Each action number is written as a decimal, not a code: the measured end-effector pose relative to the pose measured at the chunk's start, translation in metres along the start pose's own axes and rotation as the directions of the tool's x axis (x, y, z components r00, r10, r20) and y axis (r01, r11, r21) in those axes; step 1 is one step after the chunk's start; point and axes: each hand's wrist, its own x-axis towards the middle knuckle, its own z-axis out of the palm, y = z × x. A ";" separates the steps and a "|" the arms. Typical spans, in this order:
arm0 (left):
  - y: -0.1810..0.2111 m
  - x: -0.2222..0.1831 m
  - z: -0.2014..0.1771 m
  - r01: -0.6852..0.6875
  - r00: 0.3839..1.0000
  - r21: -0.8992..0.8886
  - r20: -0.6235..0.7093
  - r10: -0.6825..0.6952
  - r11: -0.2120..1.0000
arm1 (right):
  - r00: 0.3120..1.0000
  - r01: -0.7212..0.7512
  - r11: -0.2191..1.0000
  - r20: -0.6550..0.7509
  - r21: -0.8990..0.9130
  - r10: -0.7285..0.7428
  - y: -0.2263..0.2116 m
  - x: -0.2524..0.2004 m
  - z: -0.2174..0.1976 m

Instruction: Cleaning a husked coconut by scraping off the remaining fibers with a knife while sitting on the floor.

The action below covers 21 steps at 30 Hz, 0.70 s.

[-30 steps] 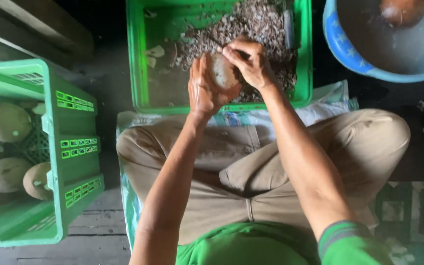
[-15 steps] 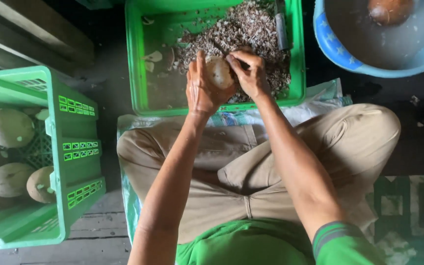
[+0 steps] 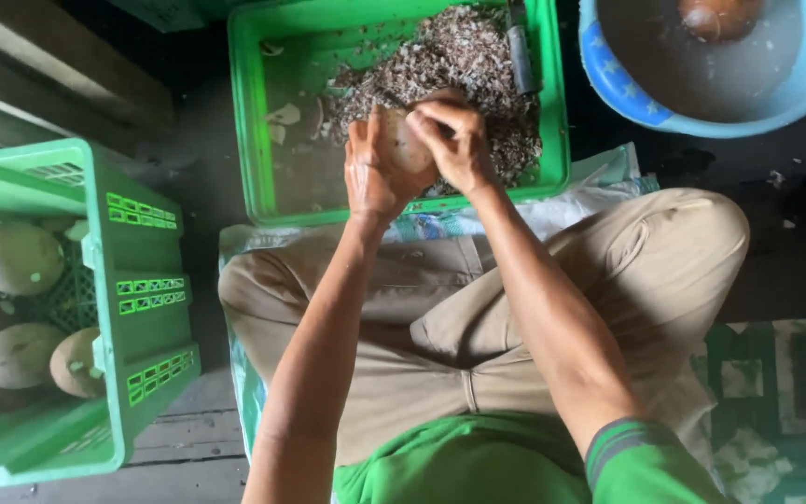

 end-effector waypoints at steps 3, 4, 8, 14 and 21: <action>-0.005 0.004 0.004 -0.004 1.000 -0.018 -0.025 0.003 1.000 | 0.995 0.096 0.980 -0.013 -0.177 -0.100 -0.025 -0.009 0.006; 0.000 0.001 -0.001 -0.020 0.999 -0.016 -0.032 0.020 1.000 | 0.993 0.108 0.978 -0.024 -0.179 -0.114 0.003 -0.015 0.006; 0.005 0.002 -0.005 0.007 1.000 -0.016 -0.008 -0.007 1.000 | 0.994 -0.015 0.995 -0.108 -0.097 0.005 -0.002 -0.017 0.004; 0.002 0.010 0.007 0.010 0.998 0.016 -0.063 -0.009 1.000 | 0.993 -0.021 0.998 -0.113 -0.055 0.015 -0.028 -0.008 0.002; 0.011 -0.001 -0.010 0.011 0.998 -0.025 -0.065 -0.013 1.000 | 0.985 -0.101 0.992 -0.133 0.071 0.110 -0.003 -0.019 0.006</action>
